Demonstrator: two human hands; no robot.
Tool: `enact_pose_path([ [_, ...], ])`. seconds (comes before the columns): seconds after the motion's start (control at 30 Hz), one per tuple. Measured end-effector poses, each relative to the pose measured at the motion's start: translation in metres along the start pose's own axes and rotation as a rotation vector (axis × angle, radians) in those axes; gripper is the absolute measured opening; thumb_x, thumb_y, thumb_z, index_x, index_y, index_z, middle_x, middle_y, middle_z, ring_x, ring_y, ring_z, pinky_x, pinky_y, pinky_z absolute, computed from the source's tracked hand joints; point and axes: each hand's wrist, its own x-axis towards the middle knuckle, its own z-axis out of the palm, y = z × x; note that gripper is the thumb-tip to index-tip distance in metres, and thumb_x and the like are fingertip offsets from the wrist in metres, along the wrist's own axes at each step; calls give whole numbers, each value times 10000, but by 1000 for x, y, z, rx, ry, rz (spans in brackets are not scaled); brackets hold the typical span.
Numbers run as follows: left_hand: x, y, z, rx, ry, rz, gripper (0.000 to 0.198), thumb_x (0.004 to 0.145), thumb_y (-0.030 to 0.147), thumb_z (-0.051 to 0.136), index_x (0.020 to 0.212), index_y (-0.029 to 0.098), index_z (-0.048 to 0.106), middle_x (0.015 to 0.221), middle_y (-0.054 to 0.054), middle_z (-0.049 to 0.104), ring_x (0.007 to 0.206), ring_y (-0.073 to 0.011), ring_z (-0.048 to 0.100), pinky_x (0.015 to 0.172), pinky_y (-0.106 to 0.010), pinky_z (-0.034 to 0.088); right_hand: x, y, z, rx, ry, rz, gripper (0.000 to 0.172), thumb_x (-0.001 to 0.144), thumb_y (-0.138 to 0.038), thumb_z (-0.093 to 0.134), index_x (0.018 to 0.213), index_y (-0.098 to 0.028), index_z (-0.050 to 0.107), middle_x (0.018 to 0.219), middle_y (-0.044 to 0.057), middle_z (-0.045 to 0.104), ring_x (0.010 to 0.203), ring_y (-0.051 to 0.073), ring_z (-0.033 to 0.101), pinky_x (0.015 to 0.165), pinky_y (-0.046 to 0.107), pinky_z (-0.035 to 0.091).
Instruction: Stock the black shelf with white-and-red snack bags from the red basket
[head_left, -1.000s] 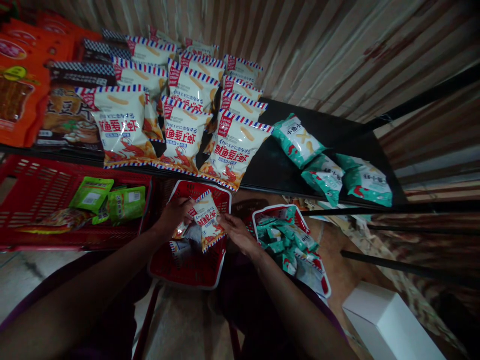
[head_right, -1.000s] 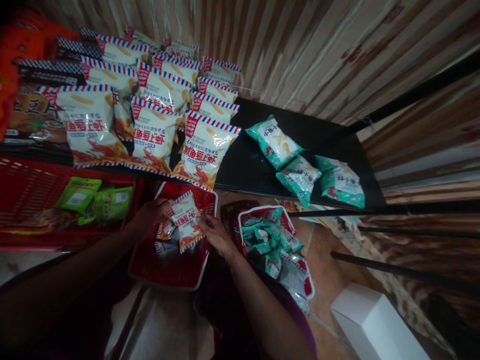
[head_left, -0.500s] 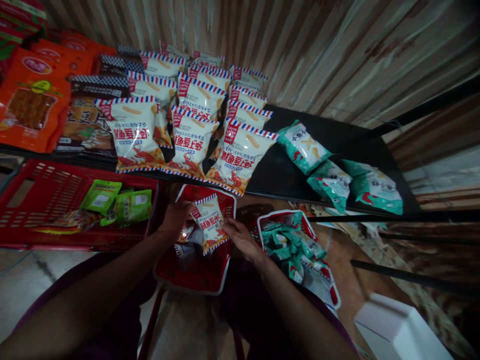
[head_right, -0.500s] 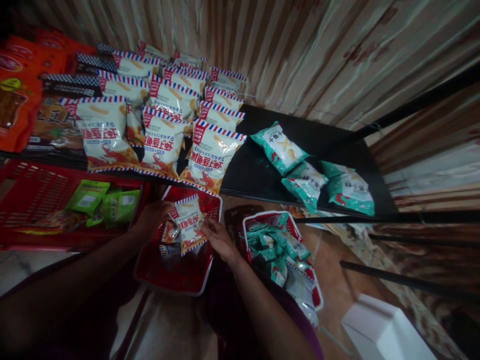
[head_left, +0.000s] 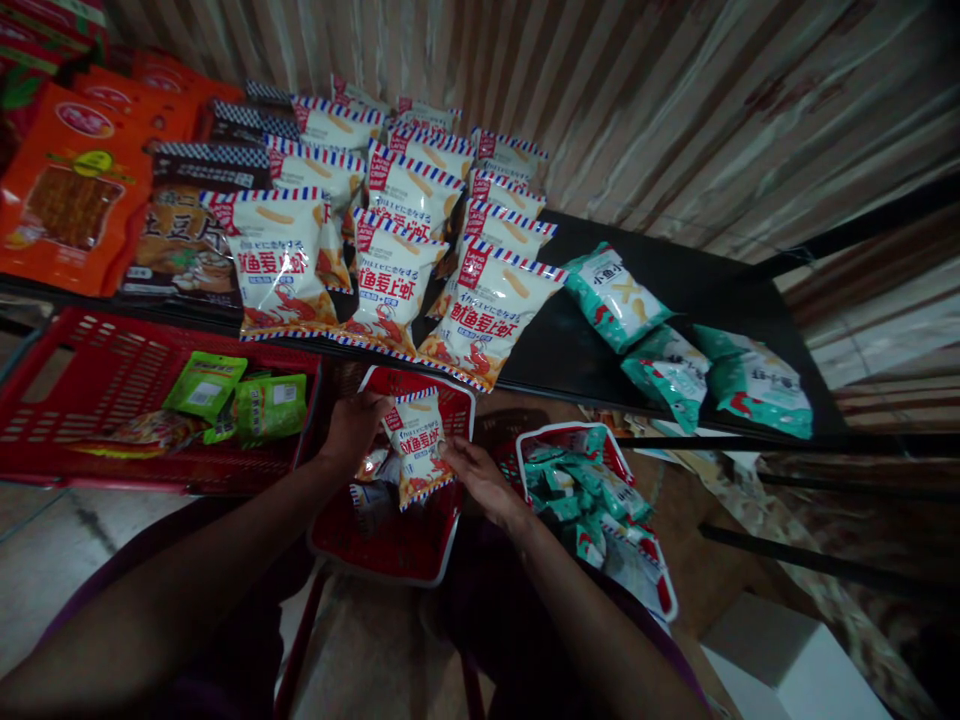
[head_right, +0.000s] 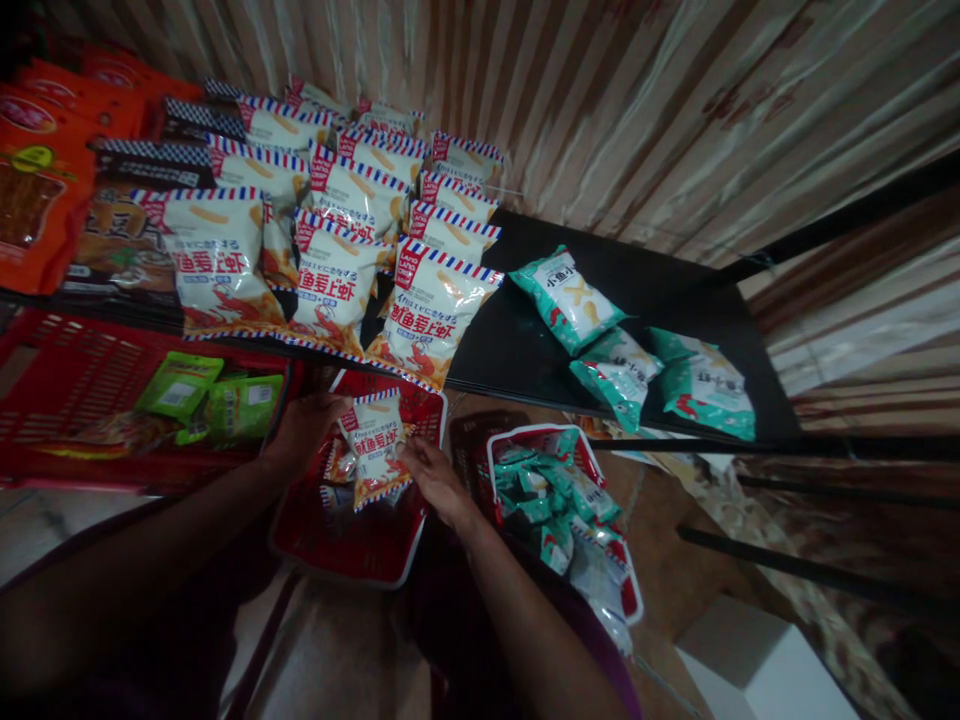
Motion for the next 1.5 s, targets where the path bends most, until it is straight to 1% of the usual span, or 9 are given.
enact_pose_path([
  [0.17, -2, 5, 0, 22, -31, 40, 220, 661, 324, 567, 500, 176, 539, 424, 34, 499, 434, -102, 470, 446, -206, 370, 0, 0, 1, -34, 2, -24, 406, 671, -595, 655, 780, -206, 628, 837, 27, 679, 786, 176, 606, 765, 316, 457],
  [0.37, -1, 1, 1, -31, -8, -29, 177, 654, 348, 584, 633, 172, 589, 536, 9, 603, 512, -129, 556, 473, -215, 424, 0, 4, 0, -33, 5, -25, 419, 678, -600, 648, 821, -206, 628, 843, 32, 678, 812, 185, 609, 774, 320, 453],
  [0.6, 1, -2, 0, -25, -2, -36, 171, 691, 338, 562, 664, 170, 580, 549, 2, 607, 531, -133, 579, 480, -212, 447, 1, 6, 1, -26, -13, -13, 420, 674, -602, 649, 816, -208, 619, 846, 31, 674, 783, 174, 605, 761, 312, 453],
  [0.9, -4, 0, 1, -148, -163, -93, 205, 737, 394, 541, 707, 191, 547, 723, -43, 652, 744, -186, 656, 679, -272, 510, 1, 16, 1, -45, 66, -24, 376, 693, -564, 647, 780, -202, 601, 806, 24, 664, 761, 175, 599, 717, 300, 457],
  [1.07, -6, -5, 3, -198, -183, -113, 237, 675, 368, 603, 813, 176, 581, 885, -61, 674, 850, -194, 646, 755, -290, 509, 1, 15, 3, -52, 112, -40, 369, 704, -567, 629, 787, -210, 592, 841, 38, 668, 793, 183, 608, 741, 307, 460],
  [1.13, -6, -11, 5, -200, -195, -165, 301, 643, 388, 646, 856, 181, 596, 929, -66, 683, 867, -194, 642, 788, -304, 501, 2, 13, 4, -50, 120, -42, 355, 709, -559, 627, 785, -216, 582, 855, 38, 671, 802, 187, 611, 744, 308, 462],
  [1.3, -10, -22, 10, -190, -318, -321, 473, 618, 437, 694, 1013, 191, 605, 1023, -99, 690, 902, -221, 644, 760, -338, 508, 3, 15, 3, -101, 140, -40, 342, 738, -567, 591, 786, -229, 575, 856, 32, 672, 814, 196, 608, 747, 316, 468],
  [1.4, -15, -20, 13, -206, -374, -341, 452, 601, 390, 713, 993, 185, 620, 1015, -101, 699, 900, -228, 655, 720, -318, 518, 3, 18, 2, -131, 150, -62, 355, 743, -576, 582, 810, -227, 585, 866, 35, 669, 818, 197, 607, 762, 327, 468],
  [1.5, -18, -16, 15, -196, -353, -322, 405, 588, 326, 707, 951, 162, 638, 934, -95, 717, 837, -223, 672, 685, -300, 521, 2, 19, 3, -119, 120, -58, 381, 726, -578, 602, 853, -219, 600, 878, 45, 671, 828, 204, 616, 774, 338, 472],
])
